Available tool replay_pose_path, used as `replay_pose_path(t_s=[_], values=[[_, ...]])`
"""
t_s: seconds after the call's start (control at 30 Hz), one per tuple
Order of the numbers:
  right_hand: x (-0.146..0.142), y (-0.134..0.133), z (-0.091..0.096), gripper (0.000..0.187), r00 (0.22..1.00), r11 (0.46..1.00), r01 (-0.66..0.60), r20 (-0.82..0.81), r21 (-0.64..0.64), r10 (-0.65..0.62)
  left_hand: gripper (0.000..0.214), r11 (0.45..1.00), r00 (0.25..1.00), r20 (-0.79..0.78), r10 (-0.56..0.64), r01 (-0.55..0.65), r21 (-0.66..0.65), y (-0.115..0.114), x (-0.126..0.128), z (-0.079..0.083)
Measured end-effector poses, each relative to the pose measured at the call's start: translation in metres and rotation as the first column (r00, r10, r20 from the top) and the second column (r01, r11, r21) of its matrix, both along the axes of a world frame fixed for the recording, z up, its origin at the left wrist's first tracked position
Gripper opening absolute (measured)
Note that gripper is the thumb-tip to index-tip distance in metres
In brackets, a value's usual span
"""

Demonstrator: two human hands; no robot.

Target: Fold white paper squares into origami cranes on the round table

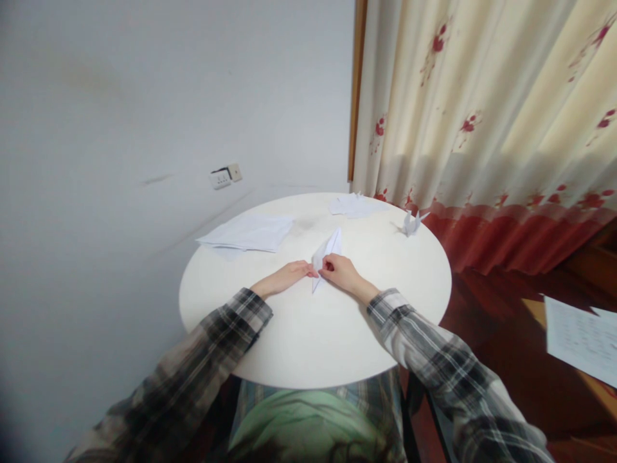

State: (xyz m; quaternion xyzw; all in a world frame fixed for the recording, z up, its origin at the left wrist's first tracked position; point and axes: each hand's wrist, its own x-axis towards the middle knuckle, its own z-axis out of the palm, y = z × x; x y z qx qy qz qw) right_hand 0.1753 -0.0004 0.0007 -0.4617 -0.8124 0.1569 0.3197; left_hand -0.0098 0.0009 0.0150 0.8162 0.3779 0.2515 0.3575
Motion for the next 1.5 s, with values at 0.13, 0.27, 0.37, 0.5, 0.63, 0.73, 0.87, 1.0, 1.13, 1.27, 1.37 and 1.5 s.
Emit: replay_pose_path(t_s=[0.13,0.27,0.37,0.5,0.63,0.73,0.87,1.0,1.13,1.27,1.37,1.5], values=[[-0.0005,-0.0010,0.0024,0.009,0.999,0.999,0.032,0.034,-0.004,-0.031,0.021,0.999,1.000,0.006,0.010,-0.010,0.051,0.0003,0.0015,-0.0026],[-0.0010,-0.0036,0.0058,0.010,0.996,0.998,0.062,0.059,-0.022,-0.061,0.017,0.997,1.000,0.023,-0.019,0.017,0.075,-0.0002,0.0022,-0.0036],[-0.0012,-0.0056,0.0079,0.011,0.995,0.997,0.076,0.068,-0.031,-0.074,0.018,0.997,0.999,0.027,-0.025,0.023,0.076,0.0004,0.0012,-0.0043],[-0.0008,-0.0063,0.0087,0.012,0.994,0.995,0.086,0.067,-0.042,-0.083,0.023,0.996,0.999,0.017,-0.041,0.039,0.083,0.0014,-0.0003,-0.0045],[0.0000,-0.0058,0.0082,0.011,0.994,0.995,0.084,0.070,-0.055,-0.081,0.027,0.992,0.997,-0.015,-0.074,0.075,0.105,0.0010,-0.0014,-0.0030],[0.0002,-0.0061,0.0083,0.011,0.995,0.995,0.082,0.067,-0.051,-0.078,0.034,0.985,0.993,-0.055,-0.103,0.109,0.131,0.0012,-0.0026,-0.0026],[0.0001,-0.0067,0.0085,0.011,0.995,0.995,0.084,0.063,-0.053,-0.080,0.043,0.978,0.987,-0.092,-0.131,0.144,0.149,0.0022,-0.0042,-0.0036],[0.0004,-0.0059,0.0079,0.012,0.995,0.994,0.089,0.057,-0.058,-0.086,0.046,0.974,0.984,-0.114,-0.134,0.151,0.166,0.0018,-0.0047,-0.0036],[0.0008,-0.0052,0.0070,0.013,0.995,0.995,0.087,0.060,-0.053,-0.084,0.051,0.973,0.983,-0.134,-0.128,0.150,0.173,0.0000,-0.0047,-0.0020],[0.0012,-0.0054,0.0064,0.012,0.994,0.995,0.085,0.068,-0.051,-0.082,0.044,0.984,0.985,-0.105,-0.134,0.144,0.100,-0.0020,-0.0056,0.0020],[0.0019,-0.0053,0.0062,0.012,0.995,0.996,0.078,0.064,-0.050,-0.075,0.036,0.989,0.988,-0.058,-0.144,0.142,-0.026,-0.0011,-0.0069,0.0034],[0.0033,-0.0054,0.0067,0.014,0.999,0.997,0.029,0.045,-0.072,-0.026,0.029,1.000,1.000,0.027,0.000,0.000,-0.007,0.0041,-0.0077,-0.0027]])
